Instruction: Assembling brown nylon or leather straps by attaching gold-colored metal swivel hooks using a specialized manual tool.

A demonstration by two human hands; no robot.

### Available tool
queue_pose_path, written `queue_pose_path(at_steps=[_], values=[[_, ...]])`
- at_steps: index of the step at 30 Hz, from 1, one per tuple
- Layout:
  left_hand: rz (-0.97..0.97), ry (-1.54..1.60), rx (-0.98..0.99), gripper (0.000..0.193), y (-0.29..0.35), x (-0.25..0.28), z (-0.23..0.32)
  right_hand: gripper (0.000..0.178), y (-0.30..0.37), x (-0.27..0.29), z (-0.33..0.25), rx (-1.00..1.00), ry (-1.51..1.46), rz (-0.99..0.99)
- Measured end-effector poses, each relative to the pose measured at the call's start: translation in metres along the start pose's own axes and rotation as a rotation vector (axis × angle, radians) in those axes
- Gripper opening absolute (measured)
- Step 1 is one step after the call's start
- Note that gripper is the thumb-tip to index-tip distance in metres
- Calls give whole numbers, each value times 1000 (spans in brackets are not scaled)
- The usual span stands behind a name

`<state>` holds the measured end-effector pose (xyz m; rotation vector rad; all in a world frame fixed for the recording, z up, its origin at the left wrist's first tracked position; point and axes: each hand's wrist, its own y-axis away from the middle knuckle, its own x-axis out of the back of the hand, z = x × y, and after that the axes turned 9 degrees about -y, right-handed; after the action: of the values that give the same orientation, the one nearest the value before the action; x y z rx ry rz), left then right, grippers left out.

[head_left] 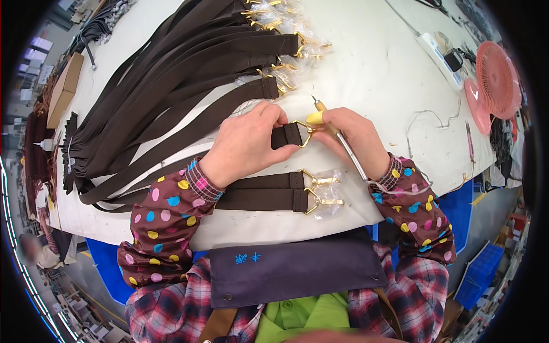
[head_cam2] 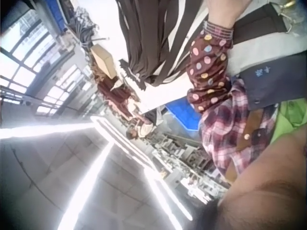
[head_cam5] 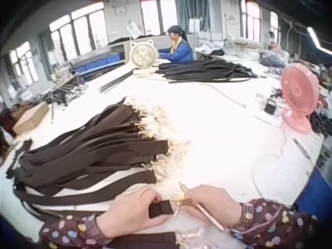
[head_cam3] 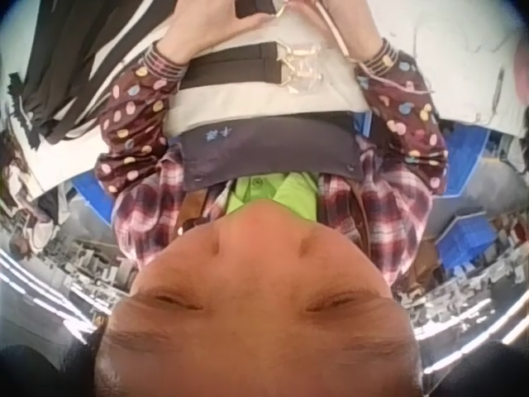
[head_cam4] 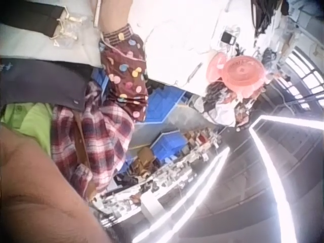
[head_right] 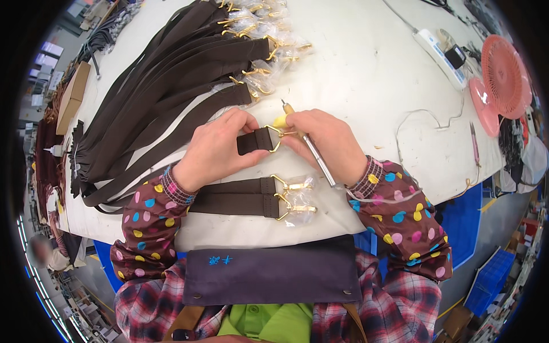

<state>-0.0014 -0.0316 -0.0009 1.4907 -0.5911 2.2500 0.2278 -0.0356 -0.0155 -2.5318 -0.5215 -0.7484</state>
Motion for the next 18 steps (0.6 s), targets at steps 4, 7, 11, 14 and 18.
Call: queue_pose_path(at_steps=[4, 7, 11, 14, 18], values=[[-103, 222, 17, 40, 14, 23, 19, 20, 8, 12, -21, -52, -147, -59], [-331, 326, -58, 35, 33, 36, 21, 20, 21, 18, -39, -4, -210, -215], [10, 37, 0, 27, 26, 36, 1, 15, 28, 20, -45, -74, -221, -258], [309, -232, -6, 26, 4, 27, -36, 12, 28, 18, -46, -111, -246, -198], [226, -124, 235, 26, 3, 10, -47, 10, 30, 14, -43, -107, -240, -169]])
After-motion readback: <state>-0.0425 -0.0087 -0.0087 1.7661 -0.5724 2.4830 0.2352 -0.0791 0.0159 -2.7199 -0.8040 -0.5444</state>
